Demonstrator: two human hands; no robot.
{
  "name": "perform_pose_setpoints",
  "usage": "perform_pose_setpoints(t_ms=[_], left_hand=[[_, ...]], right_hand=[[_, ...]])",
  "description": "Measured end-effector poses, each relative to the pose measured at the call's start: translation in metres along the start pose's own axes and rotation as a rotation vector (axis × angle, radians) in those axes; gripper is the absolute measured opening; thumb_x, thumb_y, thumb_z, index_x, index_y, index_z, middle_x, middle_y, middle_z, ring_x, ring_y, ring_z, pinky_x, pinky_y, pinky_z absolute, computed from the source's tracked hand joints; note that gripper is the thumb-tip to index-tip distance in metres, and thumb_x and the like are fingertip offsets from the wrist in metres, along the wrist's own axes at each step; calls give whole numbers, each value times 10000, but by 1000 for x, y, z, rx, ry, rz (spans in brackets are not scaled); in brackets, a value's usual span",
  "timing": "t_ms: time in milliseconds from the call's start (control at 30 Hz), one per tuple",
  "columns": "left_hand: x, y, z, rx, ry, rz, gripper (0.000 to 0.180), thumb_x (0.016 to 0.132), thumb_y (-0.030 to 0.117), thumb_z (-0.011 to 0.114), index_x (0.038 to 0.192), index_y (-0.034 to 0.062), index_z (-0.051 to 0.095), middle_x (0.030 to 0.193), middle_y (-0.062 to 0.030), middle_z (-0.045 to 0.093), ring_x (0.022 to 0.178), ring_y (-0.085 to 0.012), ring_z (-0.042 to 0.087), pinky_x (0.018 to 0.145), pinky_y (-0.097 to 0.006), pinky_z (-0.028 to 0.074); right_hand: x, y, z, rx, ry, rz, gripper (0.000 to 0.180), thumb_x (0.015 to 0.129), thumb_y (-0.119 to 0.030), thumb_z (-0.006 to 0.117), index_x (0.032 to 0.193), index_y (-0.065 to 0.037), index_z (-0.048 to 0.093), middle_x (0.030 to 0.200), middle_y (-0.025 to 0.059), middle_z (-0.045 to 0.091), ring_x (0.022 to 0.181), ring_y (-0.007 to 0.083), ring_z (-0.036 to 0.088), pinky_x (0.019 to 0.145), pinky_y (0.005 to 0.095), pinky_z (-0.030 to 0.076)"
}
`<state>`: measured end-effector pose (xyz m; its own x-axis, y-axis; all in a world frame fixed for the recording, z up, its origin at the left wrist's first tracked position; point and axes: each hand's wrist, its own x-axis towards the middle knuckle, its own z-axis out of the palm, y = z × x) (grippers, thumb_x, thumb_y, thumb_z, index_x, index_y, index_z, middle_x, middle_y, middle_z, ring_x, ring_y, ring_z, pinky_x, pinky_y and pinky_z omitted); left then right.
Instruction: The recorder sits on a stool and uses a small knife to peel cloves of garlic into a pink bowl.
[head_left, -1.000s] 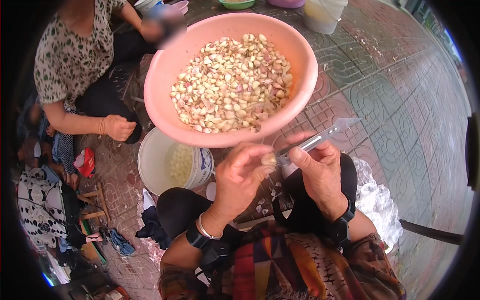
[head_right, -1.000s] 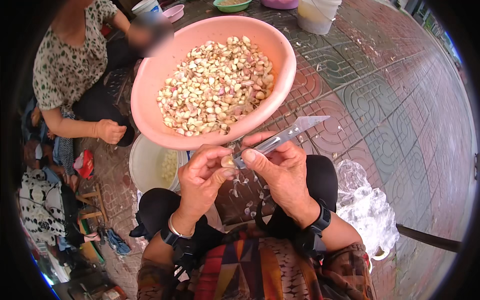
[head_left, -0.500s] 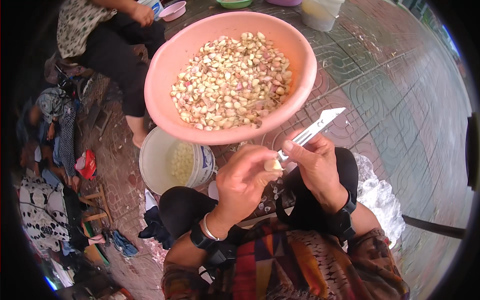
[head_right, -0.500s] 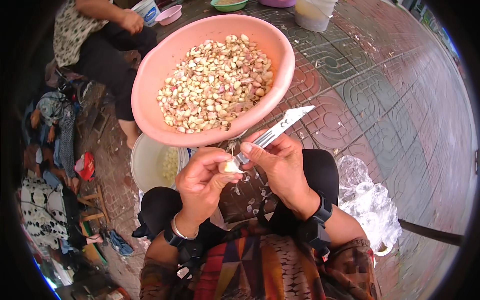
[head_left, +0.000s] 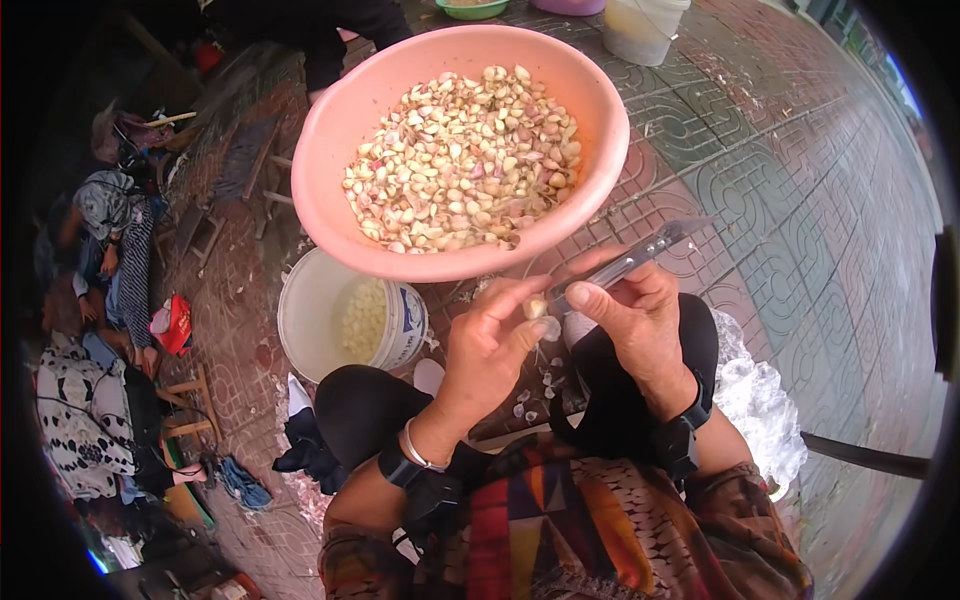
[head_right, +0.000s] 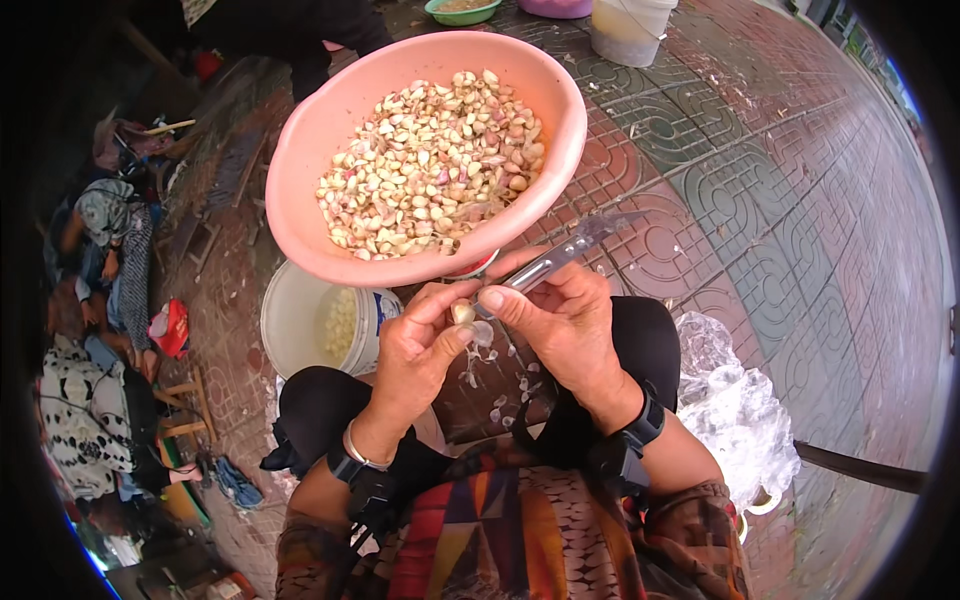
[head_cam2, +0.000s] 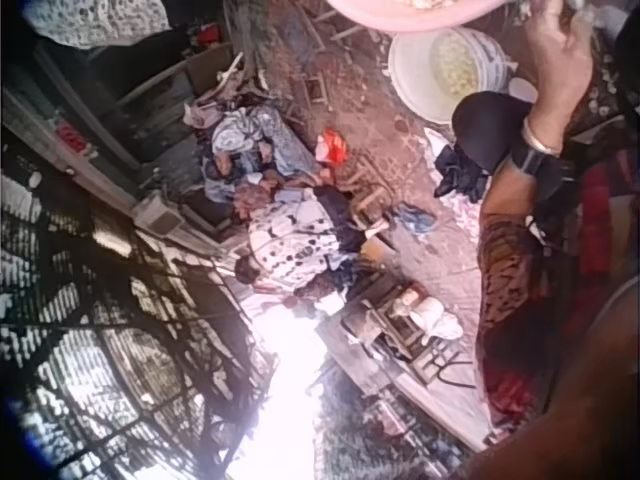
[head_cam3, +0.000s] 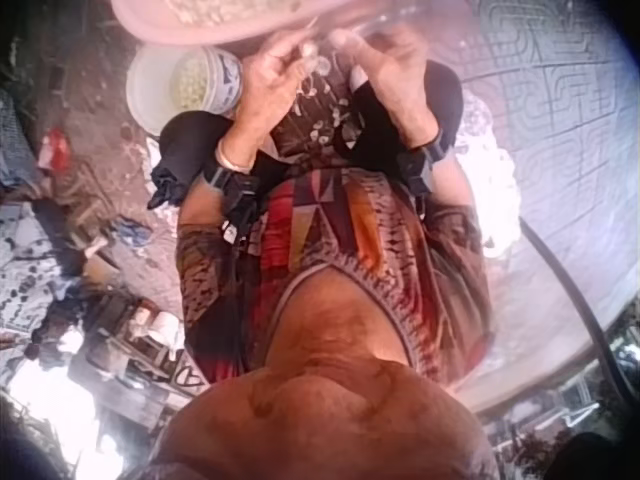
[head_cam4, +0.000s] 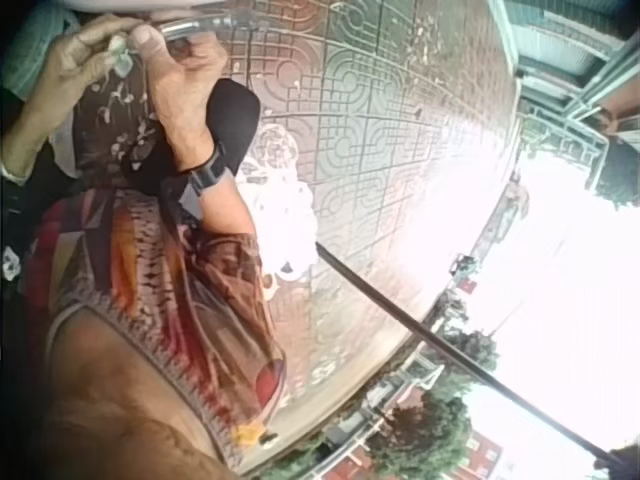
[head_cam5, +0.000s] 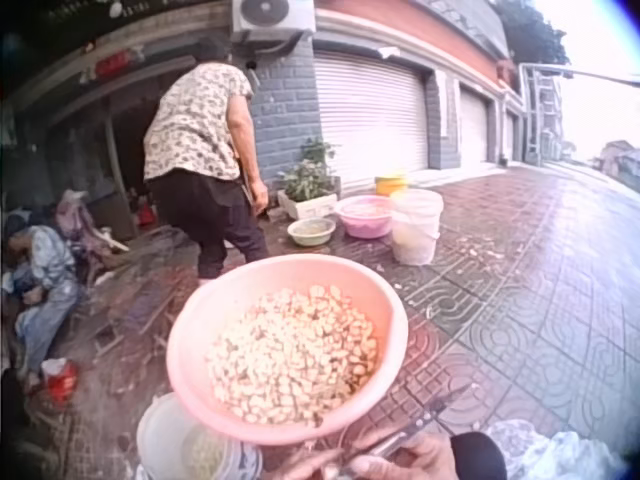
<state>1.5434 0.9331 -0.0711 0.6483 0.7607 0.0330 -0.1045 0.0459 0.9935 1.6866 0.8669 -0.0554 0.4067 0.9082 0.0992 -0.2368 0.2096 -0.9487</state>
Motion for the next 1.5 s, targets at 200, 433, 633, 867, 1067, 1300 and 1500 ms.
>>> perform_pose_setpoints(t_ms=[200, 433, 633, 867, 1067, 1300, 1500], left_hand=[[-2, 13, 0, 453, -71, 175, 379, 729, -39, 565, 1102, 1, 515, 887, -102, 520, 793, -199, 547, 714, -276, 435], [-1, 14, -4, 470, -138, 249, 375, 727, -54, 556, 1097, -10, 512, 917, -128, 542, 779, -236, 562, 695, -285, 444], [-5, 6, -7, 40, -58, 67, 267, 800, 8, 551, 1063, -15, 514, 922, -86, 562, 772, -142, 546, 660, -239, 447], [2, 3, -8, -297, 41, 99, 212, 812, 23, 559, 1020, 12, 518, 1019, -110, 572, 811, -95, 529, 650, -217, 430], [-5, 6, -9, -390, 20, 75, 222, 778, -17, 583, 994, 18, 550, 1015, -91, 573, 867, -112, 537, 734, -240, 445], [-7, 14, -5, 257, 114, 394, 223, 694, -66, 635, 897, 17, 592, 942, -87, 595, 848, -165, 566, 760, -273, 449], [-6, 8, -3, 130, 126, 324, 214, 705, -53, 641, 901, 17, 591, 923, -78, 599, 862, -156, 566, 755, -264, 449]], right_hand=[[-2, 0, 8, 38, -43, -62, 214, 766, -58, 651, 952, 3, 563, 780, 9, 592, 686, 46, 529, 590, 184, 439], [3, 1, 0, -24, -27, 49, 134, 771, -63, 646, 873, 2, 590, 750, 24, 602, 656, 52, 543, 583, 177, 452], [3, 3, 2, -62, 68, 14, 85, 764, -59, 646, 809, 3, 608, 689, 16, 590, 586, 57, 519, 526, 187, 428], [-1, 4, -6, -208, 31, 65, 69, 760, -44, 643, 799, 2, 609, 689, 11, 590, 569, 58, 510, 507, 184, 405], [-3, 1, -3, -103, -54, 67, 89, 794, -46, 595, 857, 13, 576, 733, -10, 567, 657, 30, 487, 575, 177, 391], [-5, -9, 4, -52, -234, 232, 153, 792, -110, 594, 892, 6, 599, 697, -34, 535, 626, 29, 455, 545, 177, 354], [-6, 1, 2, -124, -191, 174, 75, 754, -56, 617, 803, 1, 621, 622, -44, 526, 576, 22, 448, 506, 184, 349]])
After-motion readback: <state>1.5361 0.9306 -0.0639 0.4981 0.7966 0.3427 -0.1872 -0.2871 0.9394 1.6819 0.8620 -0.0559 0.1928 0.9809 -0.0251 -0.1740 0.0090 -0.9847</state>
